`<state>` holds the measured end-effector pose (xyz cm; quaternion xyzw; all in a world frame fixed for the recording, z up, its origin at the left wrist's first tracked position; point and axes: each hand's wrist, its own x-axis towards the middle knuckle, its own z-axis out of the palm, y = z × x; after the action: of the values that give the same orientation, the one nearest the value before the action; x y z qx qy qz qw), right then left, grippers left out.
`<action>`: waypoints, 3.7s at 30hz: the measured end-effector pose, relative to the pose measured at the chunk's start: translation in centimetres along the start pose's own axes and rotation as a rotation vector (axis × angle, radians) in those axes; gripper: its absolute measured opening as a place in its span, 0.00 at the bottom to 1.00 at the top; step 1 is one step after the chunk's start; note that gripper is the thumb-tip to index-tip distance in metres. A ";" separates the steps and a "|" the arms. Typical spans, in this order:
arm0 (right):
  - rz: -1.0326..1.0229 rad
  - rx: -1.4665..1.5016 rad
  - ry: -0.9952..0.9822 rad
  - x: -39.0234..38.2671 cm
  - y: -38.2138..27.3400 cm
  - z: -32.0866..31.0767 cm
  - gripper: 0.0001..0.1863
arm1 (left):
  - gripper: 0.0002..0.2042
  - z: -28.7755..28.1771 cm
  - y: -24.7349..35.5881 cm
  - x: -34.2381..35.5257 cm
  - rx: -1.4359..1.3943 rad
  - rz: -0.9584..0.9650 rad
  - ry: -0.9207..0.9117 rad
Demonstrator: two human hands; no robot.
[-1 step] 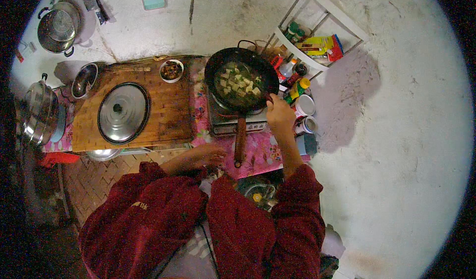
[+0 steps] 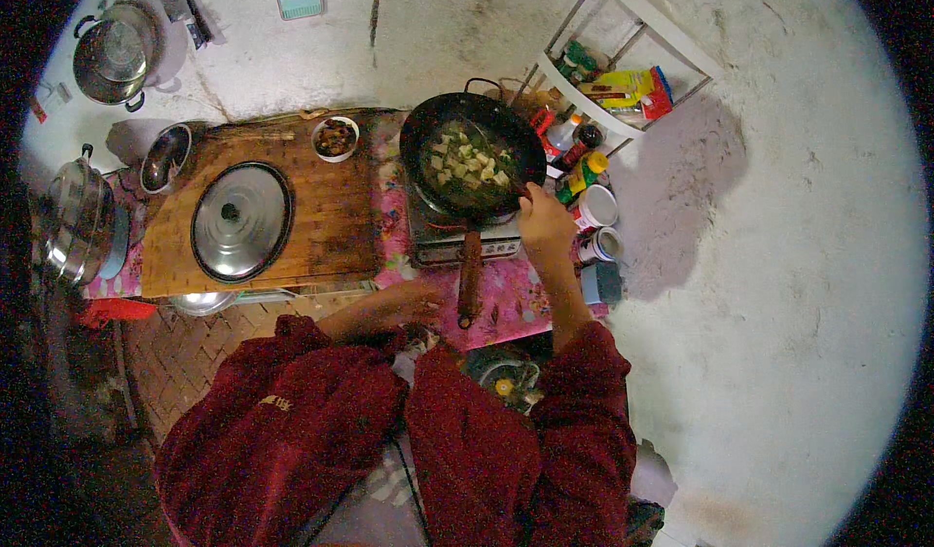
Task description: The person washes a knife at a sink, then moves to a stove to stir-fry tofu in a wok. They add salt and soy sauce, chop an onion on a cutting board, and add the onion to the wok while continuing to stir.
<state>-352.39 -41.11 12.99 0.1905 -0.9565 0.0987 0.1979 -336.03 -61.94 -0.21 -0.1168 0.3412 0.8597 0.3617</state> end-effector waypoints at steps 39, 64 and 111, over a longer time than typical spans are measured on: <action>0.133 0.050 -0.180 1.5 3.4 -5.0 0.14 | 0.10 2.8 -2.2 5.6 0.061 0.064 0.005; 0.014 0.267 -0.185 3.1 1.9 -2.7 0.16 | 0.16 3.8 -0.3 1.6 0.088 0.038 0.130; -0.086 -0.027 -0.185 2.3 0.7 0.3 0.15 | 0.19 2.4 -0.5 4.8 0.124 0.072 0.070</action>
<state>-354.69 -41.29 13.59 0.2369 -0.9629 0.0592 0.1152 -338.98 -57.46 -0.81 -0.1117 0.4100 0.8448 0.3251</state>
